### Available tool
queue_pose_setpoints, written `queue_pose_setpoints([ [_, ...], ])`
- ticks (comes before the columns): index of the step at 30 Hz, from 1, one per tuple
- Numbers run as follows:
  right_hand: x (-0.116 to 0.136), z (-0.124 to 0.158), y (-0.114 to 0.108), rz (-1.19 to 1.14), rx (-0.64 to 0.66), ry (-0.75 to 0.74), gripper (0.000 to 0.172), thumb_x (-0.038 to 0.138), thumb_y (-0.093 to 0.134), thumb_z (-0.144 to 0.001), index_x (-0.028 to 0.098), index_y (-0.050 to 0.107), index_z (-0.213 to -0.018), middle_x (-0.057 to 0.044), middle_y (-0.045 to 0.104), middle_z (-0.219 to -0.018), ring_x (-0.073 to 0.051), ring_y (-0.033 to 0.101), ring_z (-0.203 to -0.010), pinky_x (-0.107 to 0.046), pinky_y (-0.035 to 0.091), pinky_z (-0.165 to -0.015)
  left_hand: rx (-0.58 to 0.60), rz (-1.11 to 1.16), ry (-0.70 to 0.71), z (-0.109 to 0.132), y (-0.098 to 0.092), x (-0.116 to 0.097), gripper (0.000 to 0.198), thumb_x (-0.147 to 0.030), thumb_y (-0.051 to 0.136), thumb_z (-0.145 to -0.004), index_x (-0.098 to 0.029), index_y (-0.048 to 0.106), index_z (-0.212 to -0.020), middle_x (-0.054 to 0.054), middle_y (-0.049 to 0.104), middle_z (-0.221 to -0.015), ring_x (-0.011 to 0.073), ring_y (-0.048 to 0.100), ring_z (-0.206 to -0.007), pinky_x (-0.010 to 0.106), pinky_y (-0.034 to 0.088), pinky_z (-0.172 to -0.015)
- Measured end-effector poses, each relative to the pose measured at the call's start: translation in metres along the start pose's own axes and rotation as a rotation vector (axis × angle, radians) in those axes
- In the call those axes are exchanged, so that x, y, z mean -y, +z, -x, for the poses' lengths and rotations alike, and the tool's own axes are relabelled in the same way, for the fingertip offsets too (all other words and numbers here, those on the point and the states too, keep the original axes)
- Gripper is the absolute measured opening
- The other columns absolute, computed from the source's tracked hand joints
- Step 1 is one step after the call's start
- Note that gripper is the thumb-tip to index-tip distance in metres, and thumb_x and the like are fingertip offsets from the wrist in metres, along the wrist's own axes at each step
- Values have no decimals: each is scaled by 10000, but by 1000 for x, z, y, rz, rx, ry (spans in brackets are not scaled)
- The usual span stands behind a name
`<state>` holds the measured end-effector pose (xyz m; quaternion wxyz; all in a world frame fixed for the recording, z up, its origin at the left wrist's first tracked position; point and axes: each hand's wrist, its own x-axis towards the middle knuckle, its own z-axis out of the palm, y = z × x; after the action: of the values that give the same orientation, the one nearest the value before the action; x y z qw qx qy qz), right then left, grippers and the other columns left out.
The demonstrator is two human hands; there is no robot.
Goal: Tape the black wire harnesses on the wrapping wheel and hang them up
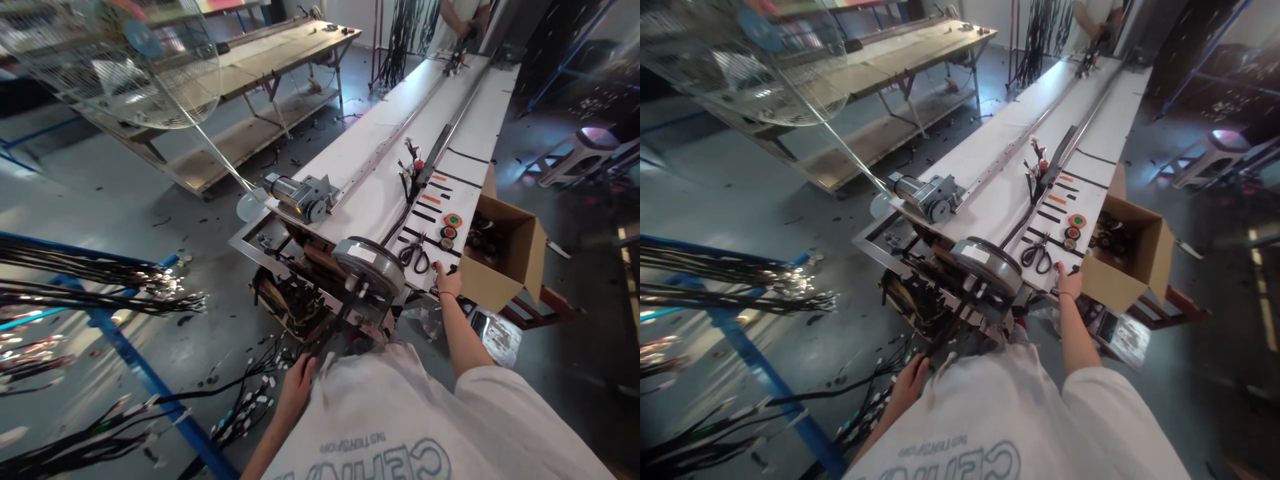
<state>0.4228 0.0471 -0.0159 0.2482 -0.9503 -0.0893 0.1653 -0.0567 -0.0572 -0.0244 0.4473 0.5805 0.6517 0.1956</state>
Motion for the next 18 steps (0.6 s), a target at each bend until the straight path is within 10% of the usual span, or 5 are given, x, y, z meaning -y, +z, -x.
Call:
queue_pose_setpoints([
  [18,6,8,-12,-17,-1,-75,719,570,649,-817,54,492,-1292,-296,560,-1282,-374,520,-1251,-446,408,-1032,42,124,68,-49,33,-73,637,-779,363,-824,-190,606,-815,58,664,-724,222,638,-701,361,532,-730],
])
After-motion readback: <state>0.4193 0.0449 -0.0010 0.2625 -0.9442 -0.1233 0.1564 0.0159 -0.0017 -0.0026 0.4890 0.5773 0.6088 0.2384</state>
